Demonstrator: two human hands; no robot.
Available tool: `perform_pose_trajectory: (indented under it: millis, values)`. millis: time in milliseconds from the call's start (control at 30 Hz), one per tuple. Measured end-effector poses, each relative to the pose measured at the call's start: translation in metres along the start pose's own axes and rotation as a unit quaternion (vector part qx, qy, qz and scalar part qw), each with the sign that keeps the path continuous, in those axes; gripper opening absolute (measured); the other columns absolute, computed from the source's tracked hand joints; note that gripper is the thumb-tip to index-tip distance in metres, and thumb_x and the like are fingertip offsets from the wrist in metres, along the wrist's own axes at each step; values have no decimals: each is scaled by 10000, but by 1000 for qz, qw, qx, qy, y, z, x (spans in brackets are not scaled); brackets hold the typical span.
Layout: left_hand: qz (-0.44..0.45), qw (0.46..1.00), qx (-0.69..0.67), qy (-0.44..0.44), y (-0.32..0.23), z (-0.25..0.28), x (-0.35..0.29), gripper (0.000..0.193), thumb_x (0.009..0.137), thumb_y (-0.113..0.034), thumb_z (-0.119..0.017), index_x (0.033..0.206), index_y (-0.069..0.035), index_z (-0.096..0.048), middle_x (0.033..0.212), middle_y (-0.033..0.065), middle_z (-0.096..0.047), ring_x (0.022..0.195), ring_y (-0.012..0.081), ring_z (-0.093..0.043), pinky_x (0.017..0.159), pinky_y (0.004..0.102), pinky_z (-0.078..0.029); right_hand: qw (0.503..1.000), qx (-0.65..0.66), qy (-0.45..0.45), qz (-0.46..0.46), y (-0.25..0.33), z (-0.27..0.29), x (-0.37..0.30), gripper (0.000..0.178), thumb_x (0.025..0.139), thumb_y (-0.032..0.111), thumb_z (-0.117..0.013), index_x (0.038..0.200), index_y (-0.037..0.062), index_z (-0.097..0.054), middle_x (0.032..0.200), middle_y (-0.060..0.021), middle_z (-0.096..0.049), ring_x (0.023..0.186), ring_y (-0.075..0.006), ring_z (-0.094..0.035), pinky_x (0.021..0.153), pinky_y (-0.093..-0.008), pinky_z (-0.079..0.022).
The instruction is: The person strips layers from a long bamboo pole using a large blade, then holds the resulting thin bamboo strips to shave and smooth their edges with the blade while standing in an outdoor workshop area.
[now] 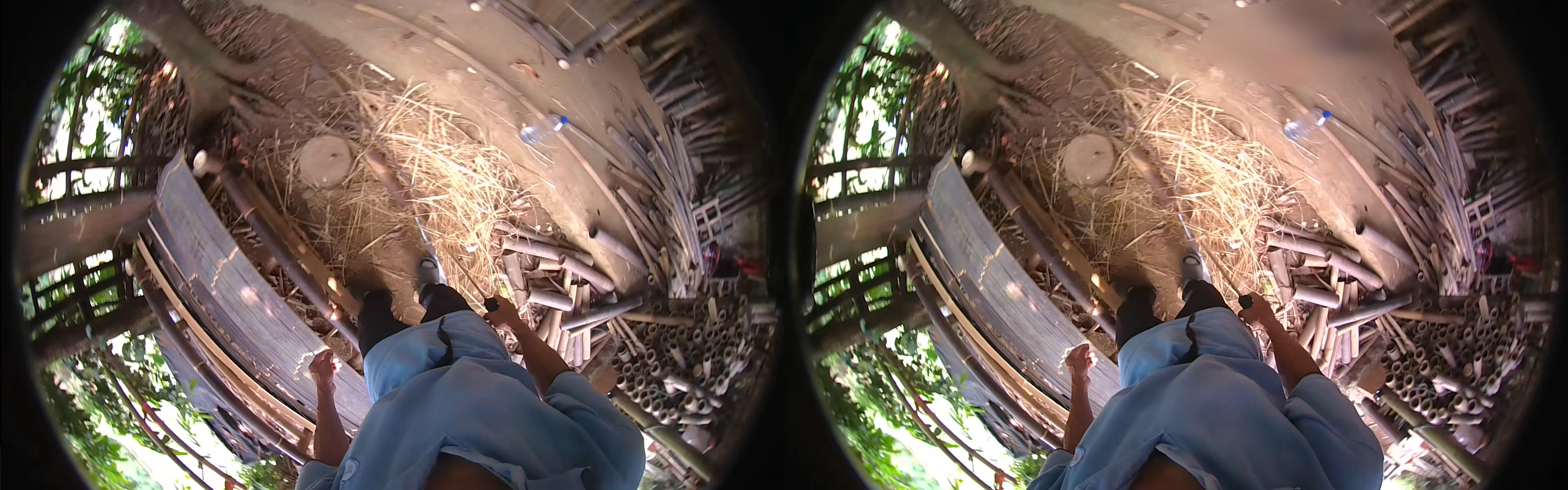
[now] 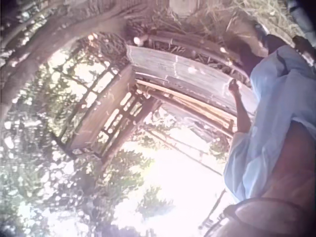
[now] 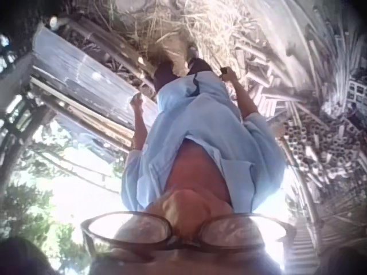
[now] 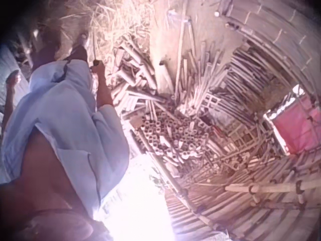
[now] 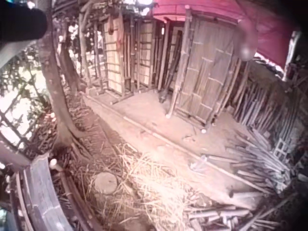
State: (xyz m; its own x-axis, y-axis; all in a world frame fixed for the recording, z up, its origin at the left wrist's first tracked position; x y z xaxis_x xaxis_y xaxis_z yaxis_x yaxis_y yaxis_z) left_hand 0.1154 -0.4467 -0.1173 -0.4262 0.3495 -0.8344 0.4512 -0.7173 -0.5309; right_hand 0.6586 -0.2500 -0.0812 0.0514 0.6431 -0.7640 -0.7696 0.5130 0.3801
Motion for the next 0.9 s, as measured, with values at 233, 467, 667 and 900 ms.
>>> perform_pose_trajectory:
  millis: [233,467,667,900]
  values:
    - [-68,983,167,31,-58,-105,-49,333,964,-271,-691,1177,-16,-676,841,96,-700,689,178,-670,659,314,-555,893,421,-11,-157,-103,-8,-13,224,772,0,-733,935,-5,-579,671,-115,-624,516,-225,-618,443,-369,-483]
    - [-67,983,153,81,-38,-99,-46,214,963,-214,-679,1078,-35,-702,802,105,-698,619,172,-662,550,283,-548,952,228,-71,-192,-94,-10,-13,453,679,243,-827,1019,-24,-694,815,-168,-725,689,-290,-703,636,-407,-563]
    - [41,980,156,113,-36,-101,-21,228,941,-261,-718,1025,-51,-690,792,87,-683,617,173,-660,541,281,-542,969,163,-114,-144,-93,-28,-11,604,697,466,-813,1053,-9,-702,1028,-227,-727,970,-360,-705,841,-432,-547]
    - [36,960,182,208,-45,-86,-22,196,900,-157,-703,1021,-5,-725,795,112,-720,661,174,-677,591,305,-564,949,259,-127,-125,-50,-27,-55,458,777,332,-811,1078,10,-690,944,-105,-723,814,-180,-654,732,-364,-539]
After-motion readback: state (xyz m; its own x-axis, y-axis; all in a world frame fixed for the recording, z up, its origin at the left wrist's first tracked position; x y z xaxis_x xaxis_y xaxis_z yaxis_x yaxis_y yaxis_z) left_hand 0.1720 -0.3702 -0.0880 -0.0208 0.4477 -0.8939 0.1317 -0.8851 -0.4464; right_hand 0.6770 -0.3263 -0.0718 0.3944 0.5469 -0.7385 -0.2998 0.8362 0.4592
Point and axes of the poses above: each hand's wrist, its own x-axis towards the middle knuckle, its own z-axis out of the back of the hand, y = z × x, the point moved 1 cm from there along x, towards the middle knuckle
